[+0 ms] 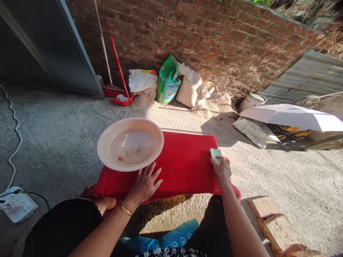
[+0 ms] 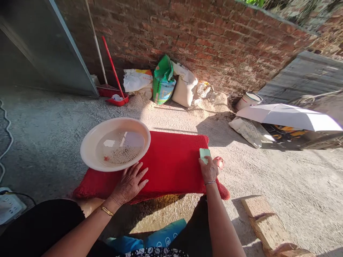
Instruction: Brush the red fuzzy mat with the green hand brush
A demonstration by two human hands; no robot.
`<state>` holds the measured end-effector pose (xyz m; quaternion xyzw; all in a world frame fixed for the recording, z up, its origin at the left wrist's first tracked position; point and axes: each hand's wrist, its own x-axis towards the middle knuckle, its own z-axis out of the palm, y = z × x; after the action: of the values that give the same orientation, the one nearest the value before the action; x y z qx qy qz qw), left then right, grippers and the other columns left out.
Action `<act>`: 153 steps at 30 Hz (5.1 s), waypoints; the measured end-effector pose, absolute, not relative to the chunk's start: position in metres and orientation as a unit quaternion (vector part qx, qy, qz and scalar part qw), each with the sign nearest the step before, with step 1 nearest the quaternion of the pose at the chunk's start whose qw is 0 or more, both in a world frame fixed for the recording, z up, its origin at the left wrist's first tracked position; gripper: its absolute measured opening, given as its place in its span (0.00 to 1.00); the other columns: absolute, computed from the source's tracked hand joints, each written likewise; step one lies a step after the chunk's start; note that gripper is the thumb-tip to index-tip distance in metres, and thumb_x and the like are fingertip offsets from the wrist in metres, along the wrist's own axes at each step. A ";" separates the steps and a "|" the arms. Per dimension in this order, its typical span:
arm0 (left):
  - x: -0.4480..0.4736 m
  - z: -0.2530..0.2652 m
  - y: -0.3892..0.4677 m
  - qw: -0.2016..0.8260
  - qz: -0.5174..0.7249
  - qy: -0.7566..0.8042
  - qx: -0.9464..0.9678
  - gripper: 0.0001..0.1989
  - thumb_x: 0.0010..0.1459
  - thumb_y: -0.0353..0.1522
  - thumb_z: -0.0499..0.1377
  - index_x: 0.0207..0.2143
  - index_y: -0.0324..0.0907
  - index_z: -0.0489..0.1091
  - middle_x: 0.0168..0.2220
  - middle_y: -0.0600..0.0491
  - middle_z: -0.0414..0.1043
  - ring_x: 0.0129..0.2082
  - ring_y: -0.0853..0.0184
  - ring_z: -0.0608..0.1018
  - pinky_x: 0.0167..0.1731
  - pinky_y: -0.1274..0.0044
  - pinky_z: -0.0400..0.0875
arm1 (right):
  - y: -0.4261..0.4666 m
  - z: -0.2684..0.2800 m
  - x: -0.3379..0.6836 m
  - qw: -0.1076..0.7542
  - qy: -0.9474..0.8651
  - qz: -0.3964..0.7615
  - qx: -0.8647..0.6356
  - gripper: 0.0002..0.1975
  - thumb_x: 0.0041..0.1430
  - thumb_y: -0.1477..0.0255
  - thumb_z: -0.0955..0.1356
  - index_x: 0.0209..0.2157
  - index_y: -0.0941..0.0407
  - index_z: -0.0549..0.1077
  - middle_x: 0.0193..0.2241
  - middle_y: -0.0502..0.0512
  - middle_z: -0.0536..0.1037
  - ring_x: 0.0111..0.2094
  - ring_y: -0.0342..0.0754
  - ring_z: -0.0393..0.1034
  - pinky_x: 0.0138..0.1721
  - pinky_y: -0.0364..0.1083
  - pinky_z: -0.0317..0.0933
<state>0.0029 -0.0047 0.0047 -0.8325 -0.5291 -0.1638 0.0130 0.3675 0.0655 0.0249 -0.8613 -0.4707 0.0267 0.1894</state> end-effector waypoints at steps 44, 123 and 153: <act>0.004 0.007 -0.007 -0.005 -0.171 -0.539 -0.825 0.22 0.60 0.39 0.56 0.56 0.45 0.67 0.61 0.43 0.61 0.59 0.53 0.65 0.58 0.59 0.57 | 0.134 0.029 0.295 0.158 -0.566 0.063 -0.807 0.21 0.57 0.54 0.65 0.49 0.48 0.71 0.43 0.56 0.69 0.40 0.50 0.68 0.41 0.47 0.57; -0.018 0.038 -0.029 -0.075 -0.118 -0.559 -0.817 0.11 0.63 0.29 0.49 0.37 0.43 0.71 0.42 0.47 0.71 0.47 0.58 0.71 0.47 0.64 0.63 | 0.083 0.017 0.138 0.326 -0.605 0.275 -0.672 0.15 0.52 0.60 0.64 0.32 0.55 0.75 0.34 0.56 0.76 0.37 0.49 0.68 0.37 0.45 0.59; -0.055 0.073 -0.028 -0.110 -0.040 -0.672 -0.731 0.15 0.63 0.30 0.47 0.42 0.41 0.72 0.39 0.45 0.76 0.39 0.57 0.77 0.40 0.65 0.64 | 0.037 0.019 0.138 0.391 -0.411 0.530 -0.630 0.16 0.35 0.67 0.70 0.28 0.54 0.64 0.12 0.40 0.65 0.11 0.43 0.62 0.07 0.40 0.54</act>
<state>-0.0547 -0.0283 0.0731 -0.7310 -0.6723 -0.0400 -0.1097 0.1378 0.0374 0.0189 -0.6304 -0.4110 0.5302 0.3905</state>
